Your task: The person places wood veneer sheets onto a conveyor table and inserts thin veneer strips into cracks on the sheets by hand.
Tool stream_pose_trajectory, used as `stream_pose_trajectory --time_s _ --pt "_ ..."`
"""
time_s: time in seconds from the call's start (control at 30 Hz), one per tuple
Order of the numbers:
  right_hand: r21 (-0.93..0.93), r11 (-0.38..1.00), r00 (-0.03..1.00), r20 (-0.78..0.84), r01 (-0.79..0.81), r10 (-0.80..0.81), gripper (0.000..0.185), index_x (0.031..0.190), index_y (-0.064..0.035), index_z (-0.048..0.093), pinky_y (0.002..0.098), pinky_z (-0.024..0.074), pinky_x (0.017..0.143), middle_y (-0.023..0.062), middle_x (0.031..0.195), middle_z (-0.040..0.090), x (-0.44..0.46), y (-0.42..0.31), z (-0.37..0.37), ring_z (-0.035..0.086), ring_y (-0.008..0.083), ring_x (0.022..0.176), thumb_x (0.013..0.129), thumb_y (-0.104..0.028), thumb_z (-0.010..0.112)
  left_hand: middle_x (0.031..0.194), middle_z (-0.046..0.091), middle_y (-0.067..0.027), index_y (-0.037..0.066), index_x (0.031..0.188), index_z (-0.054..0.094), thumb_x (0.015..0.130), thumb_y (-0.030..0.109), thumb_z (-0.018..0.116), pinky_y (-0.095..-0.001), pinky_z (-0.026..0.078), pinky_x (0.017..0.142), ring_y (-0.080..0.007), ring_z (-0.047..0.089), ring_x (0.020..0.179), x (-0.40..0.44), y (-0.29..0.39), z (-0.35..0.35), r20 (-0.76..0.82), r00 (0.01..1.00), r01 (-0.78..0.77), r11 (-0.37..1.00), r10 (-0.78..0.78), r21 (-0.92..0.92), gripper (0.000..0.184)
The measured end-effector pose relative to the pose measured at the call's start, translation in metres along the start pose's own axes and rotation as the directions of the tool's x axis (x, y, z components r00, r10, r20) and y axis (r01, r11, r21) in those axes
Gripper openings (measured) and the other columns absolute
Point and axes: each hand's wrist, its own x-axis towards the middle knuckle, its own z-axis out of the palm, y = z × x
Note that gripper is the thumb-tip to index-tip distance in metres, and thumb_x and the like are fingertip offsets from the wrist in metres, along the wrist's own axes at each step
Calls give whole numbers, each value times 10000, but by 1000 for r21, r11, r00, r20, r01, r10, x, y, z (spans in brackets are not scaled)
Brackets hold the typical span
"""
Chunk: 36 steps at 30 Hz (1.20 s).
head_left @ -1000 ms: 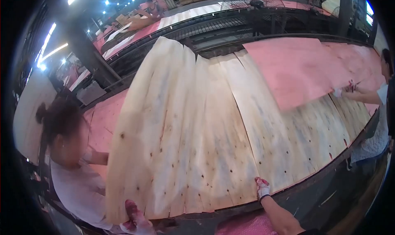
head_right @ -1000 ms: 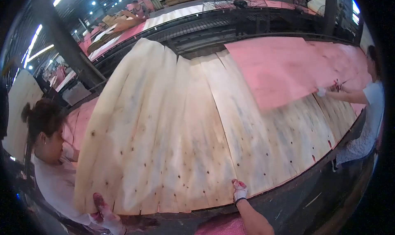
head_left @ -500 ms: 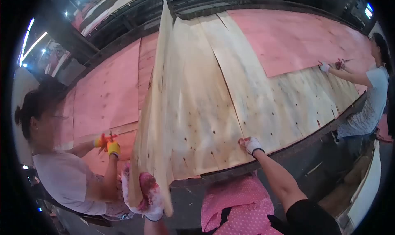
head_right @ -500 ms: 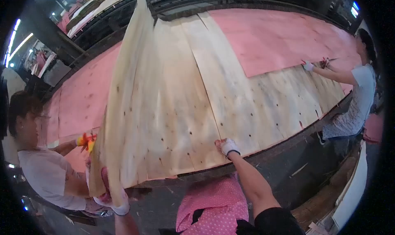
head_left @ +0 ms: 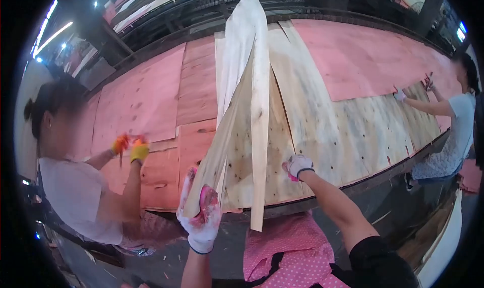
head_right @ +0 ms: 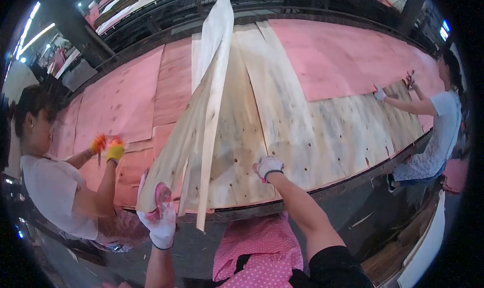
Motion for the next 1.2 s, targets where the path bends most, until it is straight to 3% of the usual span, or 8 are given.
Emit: stream_pose_trajectory --time_s 0.2,0.57,0.7,0.77,0.9,1.0,1.1,1.2 --pt "-44 995 854 -510 93 -102 739 1314 -10 480 598 389 1031 241 1424 472 -70 27 34 452 407 1318 782 -470 708 1425 528 -182 -46 1455 415 837 68 705 -373 478 1025 -247 582 1230 -11 -22 -17 62 990 -136 960 124 246 693" --pt "-295 942 986 75 162 -146 886 1460 -45 423 574 240 1172 195 1531 381 -82 32 44 294 373 1451 790 -579 650 1429 520 -127 54 1478 398 910 96 636 -408 503 1013 -252 552 1255 -62 -87 -27 86 991 121 970 -105 -210 617" --pt "-262 962 993 -60 81 -100 983 1502 -54 349 624 277 1149 191 1572 299 -38 52 108 221 424 1479 767 -633 653 1384 567 -119 68 1480 413 947 217 607 -382 541 969 -229 587 1215 -60 -61 -10 290 887 442 483 -359 -755 586" --pt "-203 961 965 -140 189 -220 940 1508 28 302 575 337 1125 256 1553 323 -56 61 99 329 444 1431 846 -575 588 1372 582 -126 70 1449 454 923 172 627 -376 543 968 -238 604 1202 -63 -49 -2 261 925 358 861 -274 -362 564" --pt "-280 925 956 -70 257 -286 1029 1505 29 303 566 265 1165 218 1550 338 -41 65 104 238 366 1474 747 -559 674 1364 606 -136 9 1388 510 814 -68 684 -311 525 958 -232 620 1217 -63 -33 12 188 970 132 984 -153 121 604" --pt "-309 911 849 -369 273 -379 901 1403 21 452 544 273 1159 184 1485 415 -24 78 137 302 346 1430 721 -527 666 1383 593 -145 -30 1377 506 837 -8 703 -282 510 968 -210 601 1243 -63 -29 8 218 976 -21 987 -14 158 575" --pt "-311 906 929 -143 286 -342 875 1363 19 488 519 250 1172 176 1466 428 -19 82 131 312 344 1417 706 -535 650 1400 575 -143 -42 1389 486 839 -47 690 -283 499 1001 -179 580 1250 -63 -15 2 261 965 -47 963 -24 264 587" --pt "-325 898 915 -173 297 -365 888 1364 20 483 490 234 1186 178 1456 430 -13 88 134 303 344 1419 700 -549 638 1412 559 -125 -42 1385 495 866 -85 649 -270 491 1019 -145 563 1242 -72 -22 7 147 969 229 949 -201 -216 543"
